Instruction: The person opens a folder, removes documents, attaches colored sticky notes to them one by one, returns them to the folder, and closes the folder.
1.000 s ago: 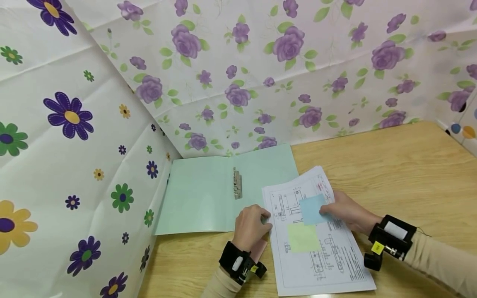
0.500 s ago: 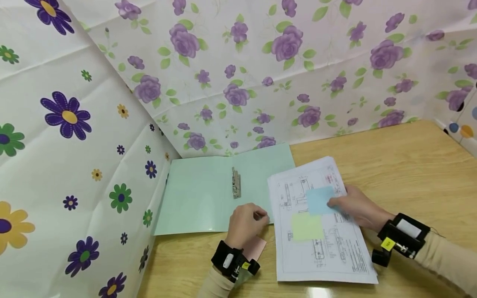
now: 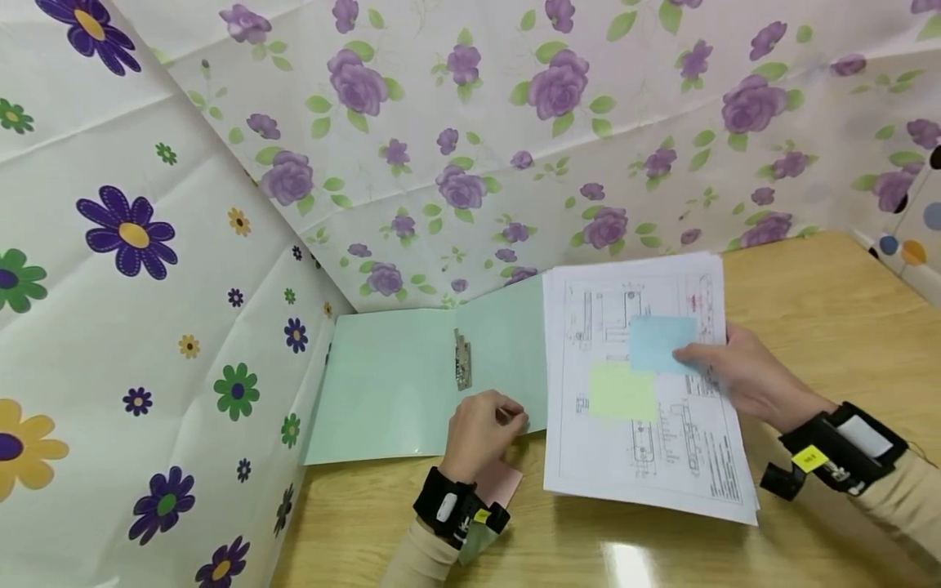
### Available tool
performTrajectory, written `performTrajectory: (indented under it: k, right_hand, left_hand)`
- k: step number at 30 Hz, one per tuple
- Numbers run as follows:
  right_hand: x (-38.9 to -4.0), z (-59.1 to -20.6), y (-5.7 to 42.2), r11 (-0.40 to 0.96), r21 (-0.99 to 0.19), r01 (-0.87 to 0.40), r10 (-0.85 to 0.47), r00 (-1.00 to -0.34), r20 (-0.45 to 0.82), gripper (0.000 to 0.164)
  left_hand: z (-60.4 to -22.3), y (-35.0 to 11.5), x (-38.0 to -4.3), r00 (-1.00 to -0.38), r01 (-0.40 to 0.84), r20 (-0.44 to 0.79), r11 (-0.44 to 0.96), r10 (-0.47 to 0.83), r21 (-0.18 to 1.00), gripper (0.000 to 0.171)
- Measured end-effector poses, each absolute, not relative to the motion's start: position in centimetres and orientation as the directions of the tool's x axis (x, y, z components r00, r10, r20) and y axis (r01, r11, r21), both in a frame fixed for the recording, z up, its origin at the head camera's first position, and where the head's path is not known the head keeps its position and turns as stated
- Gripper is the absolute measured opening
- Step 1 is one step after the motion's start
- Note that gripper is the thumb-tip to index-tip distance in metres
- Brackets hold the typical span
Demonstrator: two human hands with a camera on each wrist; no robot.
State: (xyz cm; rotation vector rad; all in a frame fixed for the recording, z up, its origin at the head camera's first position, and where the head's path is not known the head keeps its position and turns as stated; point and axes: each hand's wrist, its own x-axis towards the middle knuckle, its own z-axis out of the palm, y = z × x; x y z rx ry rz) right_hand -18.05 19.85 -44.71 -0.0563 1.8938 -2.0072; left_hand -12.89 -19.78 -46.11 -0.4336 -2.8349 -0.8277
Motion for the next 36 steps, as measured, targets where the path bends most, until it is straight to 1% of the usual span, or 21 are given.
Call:
performTrajectory:
  k: [2,5,8,13,17,20,24,27,30,33,36]
  right_hand:
    - [-18.3,-43.7,20.4,-0.053,-0.973,0.223,-0.285,-0.938,-0.199,0.061]
    - [-18.5,-43.0,21.0,-0.127,-0.972,0.2,-0.267,-0.95,-0.161,0.056]
    - [-18.4,-43.1,21.3,-0.191,-0.961,0.201,-0.266,-0.953,-0.147,0.058]
    - [-18.1,-43.5,21.4,-0.197,-0.956,0.216,-0.262,-0.952,-0.161,0.06]
    - [-17.9,-43.6,21.6,-0.21,-0.958,0.196,-0.265,-0.955,-0.137,0.06]
    - [-17.9,-43.6,21.8,-0.225,-0.957,0.183,-0.27,-0.955,-0.119,0.06]
    - [-17.9,-43.7,22.2,-0.246,-0.953,0.175,-0.262,-0.959,-0.109,0.06]
    - [-17.9,-43.7,22.4,-0.259,-0.949,0.178,-0.257,-0.96,-0.11,0.059]
    - [-18.0,-43.7,22.5,-0.266,-0.947,0.18,-0.259,-0.96,-0.11,0.06]
    - [-18.0,-43.6,22.5,-0.268,-0.947,0.18,-0.251,-0.962,-0.112,0.06]
    - [-17.9,-43.7,22.4,-0.235,-0.955,0.179,-0.233,-0.965,-0.124,0.057]
  left_hand:
    - [-45.9,-19.6,-12.9,-0.944,0.322,0.231,0.806,0.234,0.497,0.006]
    - [-45.6,-19.4,-12.8,-0.945,0.32,0.228,0.807,0.235,0.496,0.006]
    - [-45.5,-19.2,-12.7,-0.946,0.319,0.221,0.809,0.238,0.494,0.007]
    - [-45.3,-19.1,-12.8,-0.942,0.327,0.235,0.812,0.239,0.484,0.008]
    - [-45.1,-19.9,-12.9,-0.931,0.343,0.286,0.812,0.227,0.473,0.013]
    - [-44.8,-21.3,-12.9,-0.923,0.335,0.334,0.825,0.19,0.455,0.016]
    - [-44.1,-23.7,-13.3,-0.931,0.247,0.354,0.866,0.088,0.435,0.02]
    - [-43.5,-25.4,-13.9,-0.945,0.153,0.327,0.895,0.009,0.418,0.03]
    - [-43.2,-27.1,-14.4,-0.954,0.068,0.295,0.914,-0.059,0.401,0.043]
    - [-43.3,-28.4,-14.7,-0.957,0.026,0.277,0.921,-0.09,0.388,0.054]
    - [-43.7,-29.3,-14.9,-0.966,0.01,0.243,0.924,-0.09,0.383,0.065]
